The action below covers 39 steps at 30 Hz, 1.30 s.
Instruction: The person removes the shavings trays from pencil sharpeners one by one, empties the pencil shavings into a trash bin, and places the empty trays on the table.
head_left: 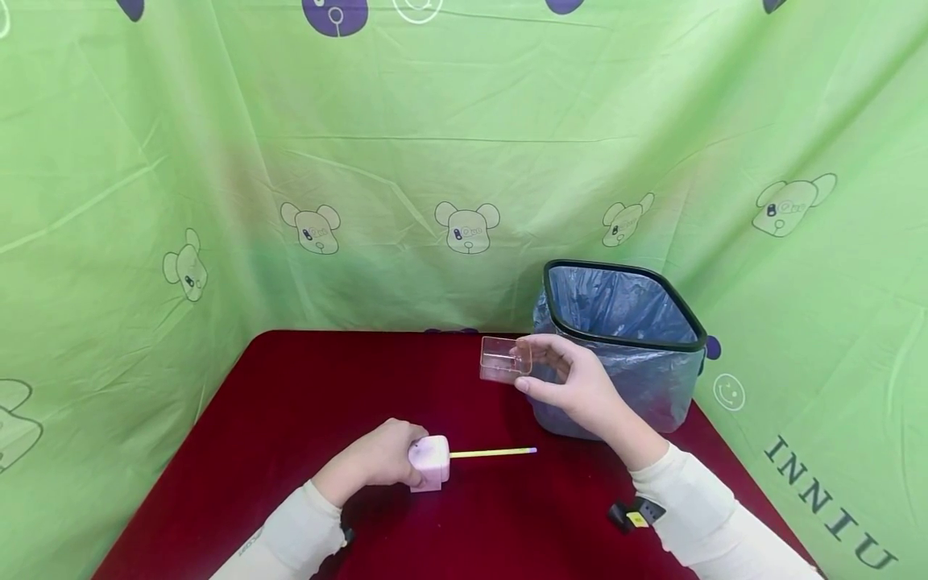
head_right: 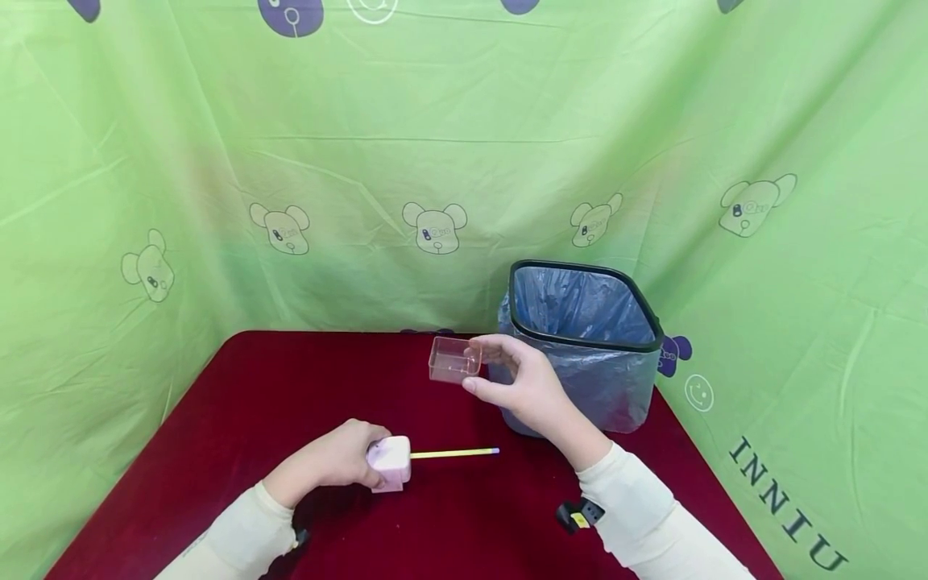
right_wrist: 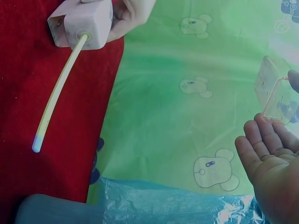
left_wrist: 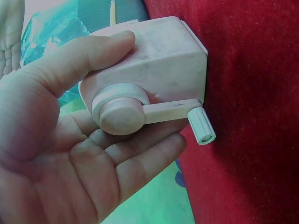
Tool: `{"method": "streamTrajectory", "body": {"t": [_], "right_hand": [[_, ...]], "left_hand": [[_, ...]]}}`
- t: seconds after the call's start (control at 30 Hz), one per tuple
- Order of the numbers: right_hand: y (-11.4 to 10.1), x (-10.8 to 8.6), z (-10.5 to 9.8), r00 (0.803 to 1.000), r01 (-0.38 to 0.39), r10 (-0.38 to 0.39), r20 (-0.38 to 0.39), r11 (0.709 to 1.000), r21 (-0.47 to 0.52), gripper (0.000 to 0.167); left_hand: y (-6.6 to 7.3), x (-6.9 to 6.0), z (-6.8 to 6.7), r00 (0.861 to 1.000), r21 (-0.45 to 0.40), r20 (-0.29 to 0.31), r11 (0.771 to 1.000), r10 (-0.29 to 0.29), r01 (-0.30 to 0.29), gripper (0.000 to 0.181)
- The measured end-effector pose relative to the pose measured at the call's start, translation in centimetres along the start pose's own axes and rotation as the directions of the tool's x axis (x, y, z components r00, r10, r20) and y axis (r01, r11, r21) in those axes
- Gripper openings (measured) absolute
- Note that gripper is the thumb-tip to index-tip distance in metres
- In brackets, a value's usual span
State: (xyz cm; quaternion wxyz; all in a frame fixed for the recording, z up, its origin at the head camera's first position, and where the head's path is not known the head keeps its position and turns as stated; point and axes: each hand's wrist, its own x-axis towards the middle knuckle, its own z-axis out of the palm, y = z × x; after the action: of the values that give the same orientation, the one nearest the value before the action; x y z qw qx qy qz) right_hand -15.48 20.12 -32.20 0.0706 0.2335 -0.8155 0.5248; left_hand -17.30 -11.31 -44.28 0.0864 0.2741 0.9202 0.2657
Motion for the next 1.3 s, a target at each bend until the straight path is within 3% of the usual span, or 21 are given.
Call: {"method": "streamTrajectory", "body": {"t": [1.3], "right_hand": [[1.0,-2.1,1.5,1.000,0.015,-0.016,0.024,1.000,0.022,0.053]], "left_hand": [[-0.3,0.0,0.1,1.000,-0.011,-0.005,1.000,0.010,-0.010,0.047]]}}
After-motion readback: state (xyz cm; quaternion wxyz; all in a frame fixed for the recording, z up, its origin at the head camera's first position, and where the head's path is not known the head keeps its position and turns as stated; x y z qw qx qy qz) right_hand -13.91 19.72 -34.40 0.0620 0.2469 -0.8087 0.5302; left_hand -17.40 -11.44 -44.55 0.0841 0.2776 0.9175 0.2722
